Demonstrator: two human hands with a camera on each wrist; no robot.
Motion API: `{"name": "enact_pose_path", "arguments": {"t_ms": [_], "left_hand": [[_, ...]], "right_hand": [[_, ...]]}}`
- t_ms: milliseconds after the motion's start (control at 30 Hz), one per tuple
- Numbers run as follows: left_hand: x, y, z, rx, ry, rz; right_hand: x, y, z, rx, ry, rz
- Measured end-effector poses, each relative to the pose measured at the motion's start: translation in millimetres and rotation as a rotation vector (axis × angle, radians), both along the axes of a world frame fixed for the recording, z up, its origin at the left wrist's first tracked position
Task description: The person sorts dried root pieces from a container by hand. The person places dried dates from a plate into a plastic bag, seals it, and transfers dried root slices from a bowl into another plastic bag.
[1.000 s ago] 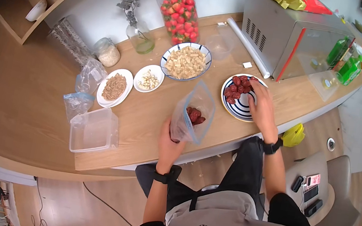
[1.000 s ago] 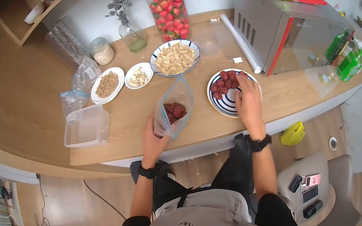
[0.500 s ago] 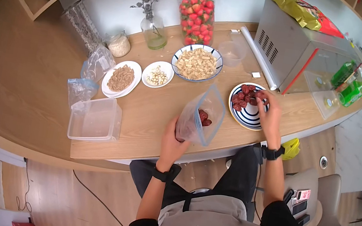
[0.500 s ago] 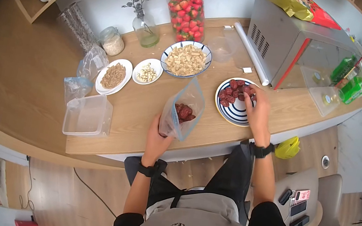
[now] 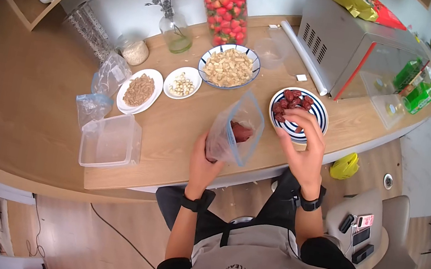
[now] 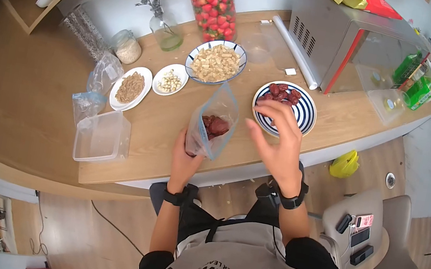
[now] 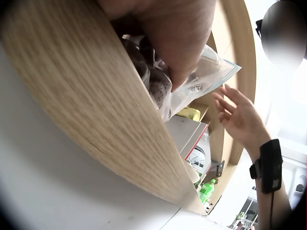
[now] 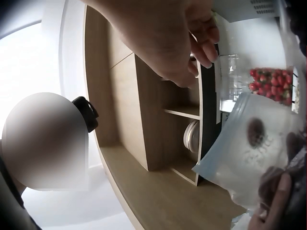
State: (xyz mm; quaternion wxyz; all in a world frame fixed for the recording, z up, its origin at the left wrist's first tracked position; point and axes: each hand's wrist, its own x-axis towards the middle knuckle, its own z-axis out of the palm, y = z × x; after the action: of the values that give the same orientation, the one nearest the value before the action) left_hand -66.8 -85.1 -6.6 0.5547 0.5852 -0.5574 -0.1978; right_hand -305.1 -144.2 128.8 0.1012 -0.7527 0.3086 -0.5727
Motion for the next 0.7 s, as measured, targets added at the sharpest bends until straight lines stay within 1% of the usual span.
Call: {"name": "enact_pose_path", "arguments": {"t_ms": [67,100,133,200,233,267,333,367,400,467,500,667,700], "left_hand": [[-2,1,0,0.015,0.029,0.005],[-3,3,0,0.034,0.050,0.000],[-2,3,-3,0.034,0.054,0.002],[-1,0,-7,0.000,0.030,0.012],[-1,0,-6,-0.003,0.028,0.005],[-1,0,-5,-0.011,0.023,0.003],[-1,1,-1,-0.020,0.016,0.004],[-1,1,-1,-0.003,-0.001,0.014],[-1,2,-1,0.014,-0.018,0.026],[-1,2,-1,0.027,-0.021,0.031],[-1,2,-1,0.038,-0.021,0.027],[-2,0,-4,0.008,0.039,-0.001],[-2,0,-2,0.013,0.060,0.000]], "right_hand": [[-6,-11,-23,0.349,-0.041,-0.040],[-10,-17,-31,0.350,0.015,-0.100],[-13,-27,-44,0.350,0.019,-0.098],[-20,-46,-71,0.302,0.173,-0.169],[-22,-53,-82,0.360,0.182,-0.129],[-21,-57,-86,0.358,0.179,-0.134],[-18,-64,-96,0.352,0.295,-0.086],[-15,-65,-99,0.297,0.292,-0.121],[-14,-67,-100,0.296,0.290,-0.115],[-13,-68,-101,0.400,0.315,-0.184],[-13,-68,-96,0.425,0.290,-0.166],[-14,-68,-101,0.389,0.296,-0.212],[-14,-67,-102,0.375,0.197,-0.220]]}}
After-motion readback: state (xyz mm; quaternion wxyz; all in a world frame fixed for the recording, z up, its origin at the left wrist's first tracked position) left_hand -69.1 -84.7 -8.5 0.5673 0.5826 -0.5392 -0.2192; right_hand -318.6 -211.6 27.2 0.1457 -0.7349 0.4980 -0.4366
